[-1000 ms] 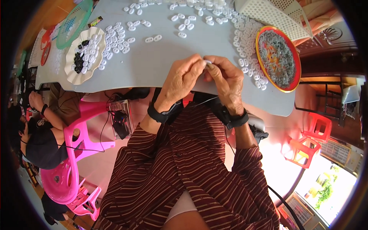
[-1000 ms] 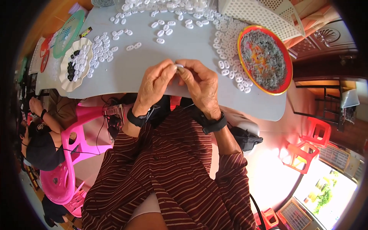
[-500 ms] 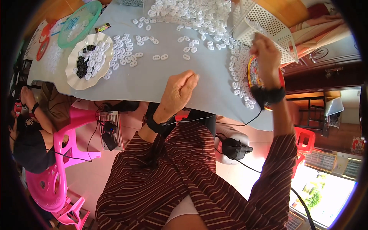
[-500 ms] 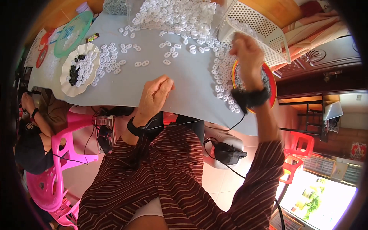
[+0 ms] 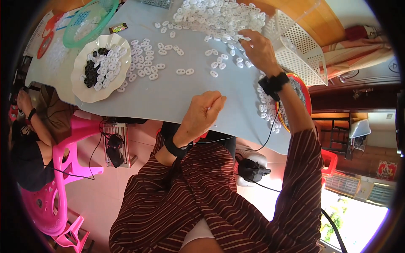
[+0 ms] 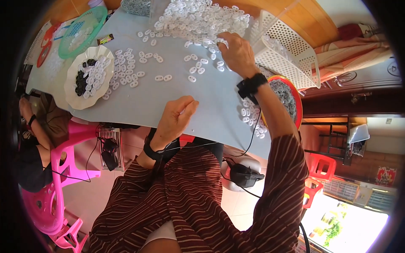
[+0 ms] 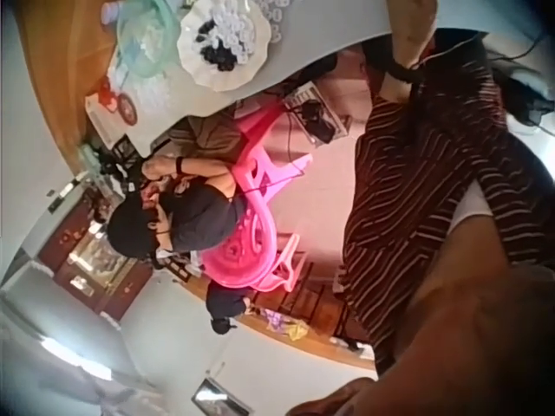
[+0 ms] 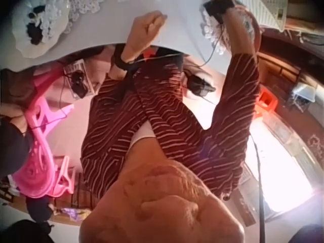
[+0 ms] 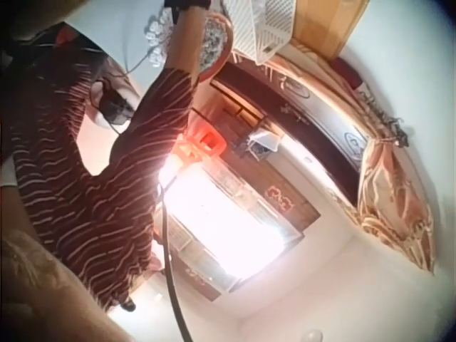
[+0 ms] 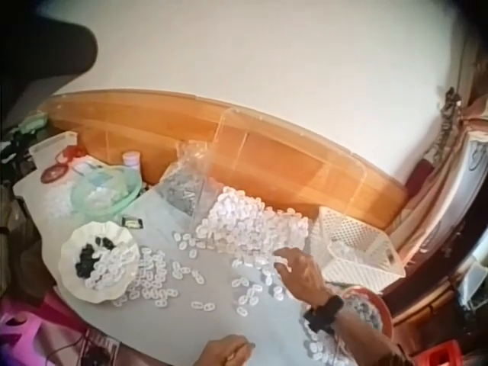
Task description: The person picks up a white plastic piece and a metal pin by hand, inserts the pin into the piece, and places the assembled unit onto the table, repeating this process multiple times.
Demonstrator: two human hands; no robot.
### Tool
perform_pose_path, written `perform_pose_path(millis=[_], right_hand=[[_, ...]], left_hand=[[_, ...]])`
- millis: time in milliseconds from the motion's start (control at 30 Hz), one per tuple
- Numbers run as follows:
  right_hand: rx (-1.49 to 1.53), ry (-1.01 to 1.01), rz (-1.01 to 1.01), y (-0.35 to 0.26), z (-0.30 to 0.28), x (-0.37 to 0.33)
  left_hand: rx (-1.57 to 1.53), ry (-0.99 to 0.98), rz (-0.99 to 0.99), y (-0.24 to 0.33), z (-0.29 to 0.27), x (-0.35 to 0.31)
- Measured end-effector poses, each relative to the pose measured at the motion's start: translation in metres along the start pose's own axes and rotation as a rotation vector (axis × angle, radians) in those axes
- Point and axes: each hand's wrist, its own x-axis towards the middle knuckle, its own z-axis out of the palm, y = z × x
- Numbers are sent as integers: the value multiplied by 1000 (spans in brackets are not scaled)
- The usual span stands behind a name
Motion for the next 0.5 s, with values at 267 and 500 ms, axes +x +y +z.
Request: perform_pose_path(millis=[267,500], right_hand=[[-104,-187,138,4,35,44],[116,-264,-101,-17,23,37]], left_hand=[[35,-2,5,5,2,-1],[21,27,21,9,5,-1]])
